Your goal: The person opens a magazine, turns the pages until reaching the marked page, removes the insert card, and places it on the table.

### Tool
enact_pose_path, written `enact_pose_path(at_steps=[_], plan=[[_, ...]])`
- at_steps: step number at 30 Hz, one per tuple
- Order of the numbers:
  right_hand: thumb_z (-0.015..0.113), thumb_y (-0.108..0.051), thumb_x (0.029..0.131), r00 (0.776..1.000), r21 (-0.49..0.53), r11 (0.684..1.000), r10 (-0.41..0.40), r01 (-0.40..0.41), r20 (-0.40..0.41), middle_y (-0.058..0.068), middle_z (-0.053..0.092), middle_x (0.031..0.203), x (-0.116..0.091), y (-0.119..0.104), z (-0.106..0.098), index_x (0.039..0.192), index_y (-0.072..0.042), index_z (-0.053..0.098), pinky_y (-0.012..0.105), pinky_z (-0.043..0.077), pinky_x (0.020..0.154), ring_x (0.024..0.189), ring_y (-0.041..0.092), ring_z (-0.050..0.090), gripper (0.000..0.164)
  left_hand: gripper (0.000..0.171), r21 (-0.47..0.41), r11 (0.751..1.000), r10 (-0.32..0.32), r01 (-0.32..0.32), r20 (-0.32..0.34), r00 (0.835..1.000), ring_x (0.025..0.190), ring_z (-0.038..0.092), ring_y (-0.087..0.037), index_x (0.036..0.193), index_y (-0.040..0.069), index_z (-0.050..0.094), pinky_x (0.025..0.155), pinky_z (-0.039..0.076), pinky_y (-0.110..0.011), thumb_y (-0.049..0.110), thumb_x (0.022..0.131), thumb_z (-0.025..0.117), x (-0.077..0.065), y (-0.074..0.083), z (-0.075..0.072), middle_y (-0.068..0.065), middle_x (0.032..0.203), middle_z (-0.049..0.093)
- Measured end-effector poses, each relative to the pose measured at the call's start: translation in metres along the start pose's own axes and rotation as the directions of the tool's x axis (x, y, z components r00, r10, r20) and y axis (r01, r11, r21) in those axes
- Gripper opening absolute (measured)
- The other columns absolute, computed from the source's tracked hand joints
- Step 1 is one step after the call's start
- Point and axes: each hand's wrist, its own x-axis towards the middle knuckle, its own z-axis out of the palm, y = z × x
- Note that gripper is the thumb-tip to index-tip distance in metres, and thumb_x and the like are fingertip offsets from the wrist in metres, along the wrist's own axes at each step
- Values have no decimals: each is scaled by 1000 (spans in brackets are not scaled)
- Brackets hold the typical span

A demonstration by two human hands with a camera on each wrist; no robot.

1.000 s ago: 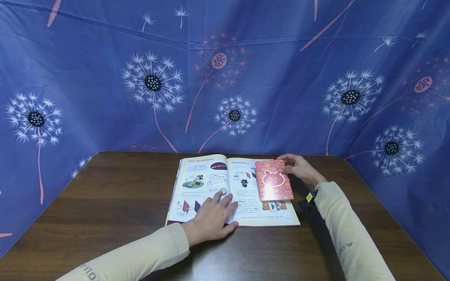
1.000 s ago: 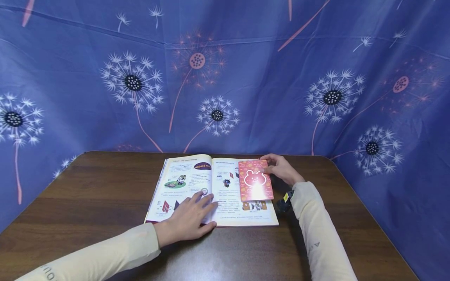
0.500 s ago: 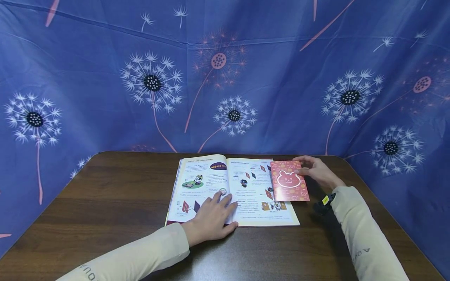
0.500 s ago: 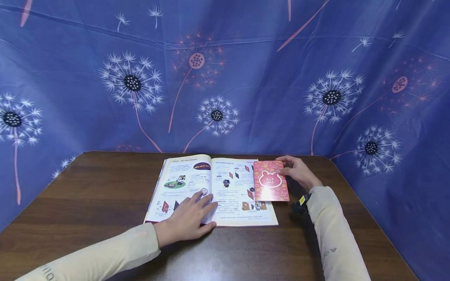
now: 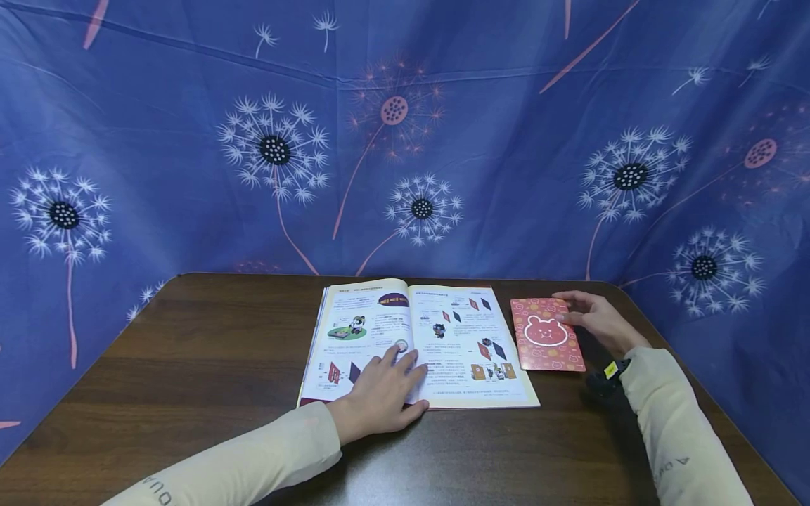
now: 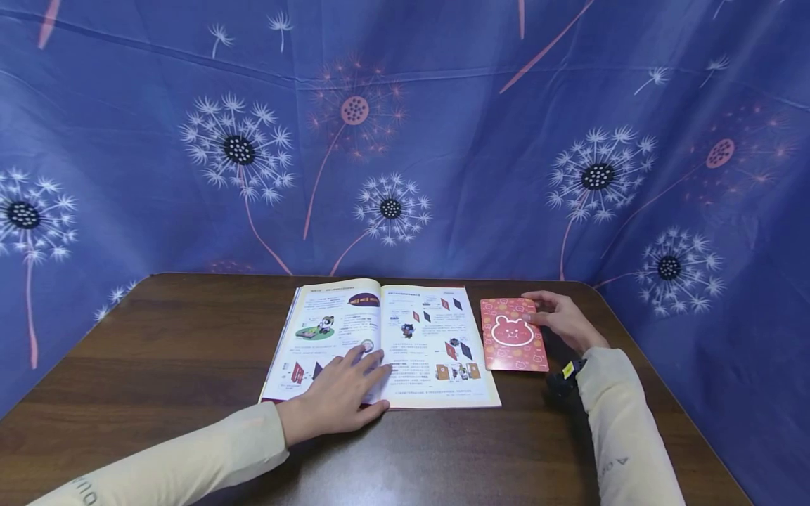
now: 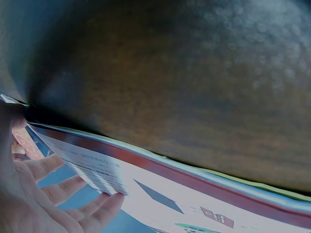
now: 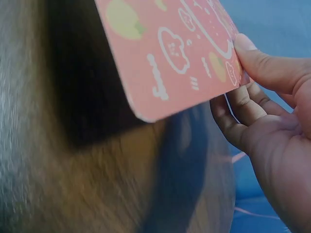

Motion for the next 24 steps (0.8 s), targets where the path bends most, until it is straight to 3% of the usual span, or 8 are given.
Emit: enact_pose_path(at_steps=[8,17,24], plan=[[61,-29,86,1000,-25,1000,17,-17,9,25,45,126,-2,9,-5,137,-3,37,53,38,93,105,32,45,61,57,-5,1000,0,0,-3,1000,125,42,-34,130,20,49,90,45,-49,56,86,44,0,0,0,-8,136,47],[61,-22,87,1000,-28,1000,-7,7,16,25,50,120,-2,15,-2,135,0,38,26,45,78,90,15,52,58,57,3,1000,4,-4,-15,1000,124,43,-34,130,20,49,89,45,-48,56,86,44,-1,0,2,-8,135,48],[60,-19,87,1000,-62,998,0,1,11,26,50,120,0,15,3,135,2,38,25,45,76,91,19,51,57,57,-5,1000,1,-1,-3,1000,126,42,-34,131,20,48,90,45,-48,56,87,44,-1,0,1,-8,136,47]])
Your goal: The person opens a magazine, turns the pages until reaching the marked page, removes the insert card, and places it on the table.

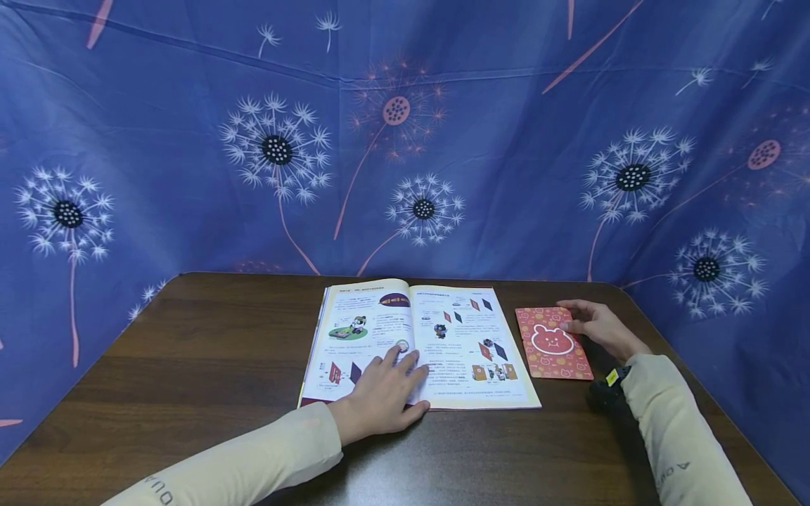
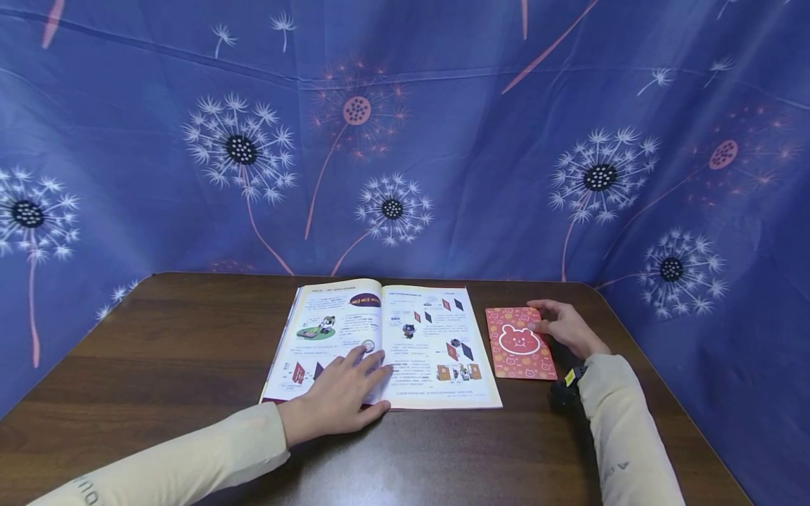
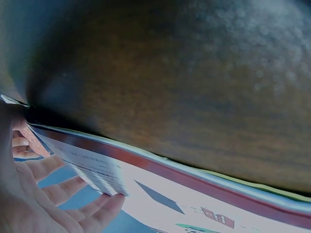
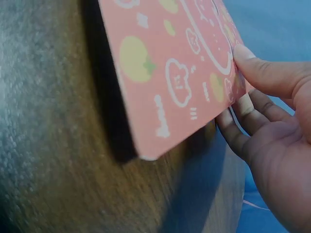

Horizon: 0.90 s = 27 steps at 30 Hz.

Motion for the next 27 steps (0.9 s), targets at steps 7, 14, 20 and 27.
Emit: enact_pose_path(at_steps=[7,14,20,27], plan=[[63,-19,85,999,-56,998,29,-30,-29,29,49,119,3,-4,5,132,3,40,34,47,79,97,29,51,57,57,4,1000,-3,3,6,1000,126,41,-34,131,20,48,90,44,-48,56,87,44,0,0,0,-8,137,46],[63,-15,85,999,-107,994,-7,1,-49,31,49,120,7,0,8,129,4,44,47,45,86,103,38,51,51,57,5,1000,-5,5,14,1000,126,41,-34,132,20,47,91,44,-48,56,87,43,-1,0,-2,-8,137,46],[62,-9,84,998,-113,994,-17,11,-53,31,48,120,9,1,11,126,6,45,51,42,88,104,39,48,48,57,7,1000,-8,8,16,1000,126,41,-34,132,20,47,91,44,-48,56,87,43,0,1,-2,-8,137,46],[61,-11,85,999,-125,992,-9,3,-44,31,47,122,10,-2,11,125,7,46,53,41,89,106,41,46,47,59,-9,1000,-14,14,21,1000,128,39,-34,132,20,46,92,44,-48,57,87,42,-1,0,-1,-8,138,44]])
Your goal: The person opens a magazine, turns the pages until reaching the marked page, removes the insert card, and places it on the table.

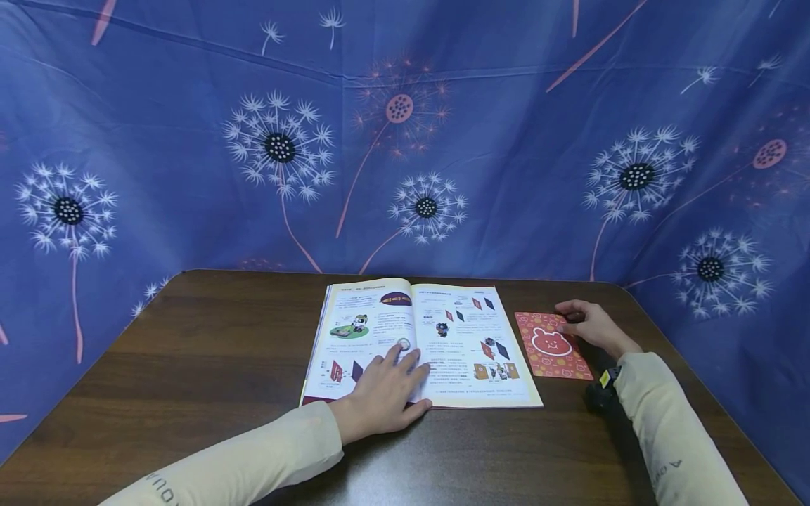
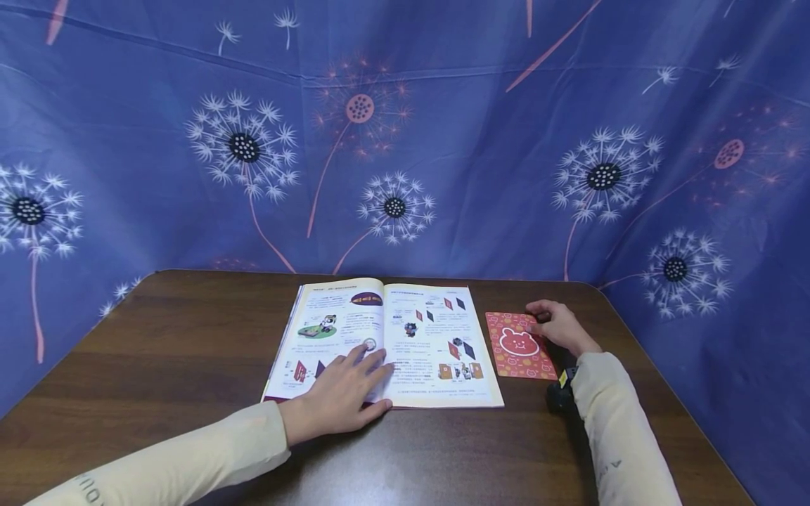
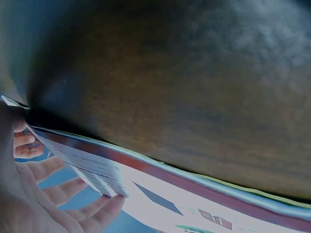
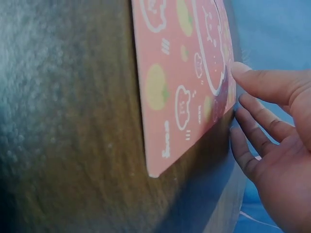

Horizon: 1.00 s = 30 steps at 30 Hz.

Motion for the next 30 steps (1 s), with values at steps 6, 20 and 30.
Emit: enact_pose_path(at_steps=[6,20,30], plan=[[59,-11,86,999,-32,999,-32,32,10,31,48,121,-1,-7,-2,125,7,46,52,42,87,105,40,48,45,58,-25,1000,3,-4,-17,1000,127,41,-31,132,19,46,91,44,-47,57,88,41,-1,-3,-4,-9,138,44],[62,-17,85,983,-145,976,-175,165,-61,26,46,123,-18,-47,-7,125,4,45,57,39,89,111,43,44,48,58,-73,995,-78,72,-80,994,123,45,-32,133,18,46,93,43,-49,55,88,43,-10,-26,-19,-9,138,45],[64,-20,84,870,-278,887,-434,368,-233,26,49,116,-47,-69,-7,123,5,47,56,33,82,104,43,44,49,60,-32,980,-200,197,-197,960,120,48,-34,133,18,48,92,43,-50,55,86,47,-31,-67,-33,-11,136,47]])
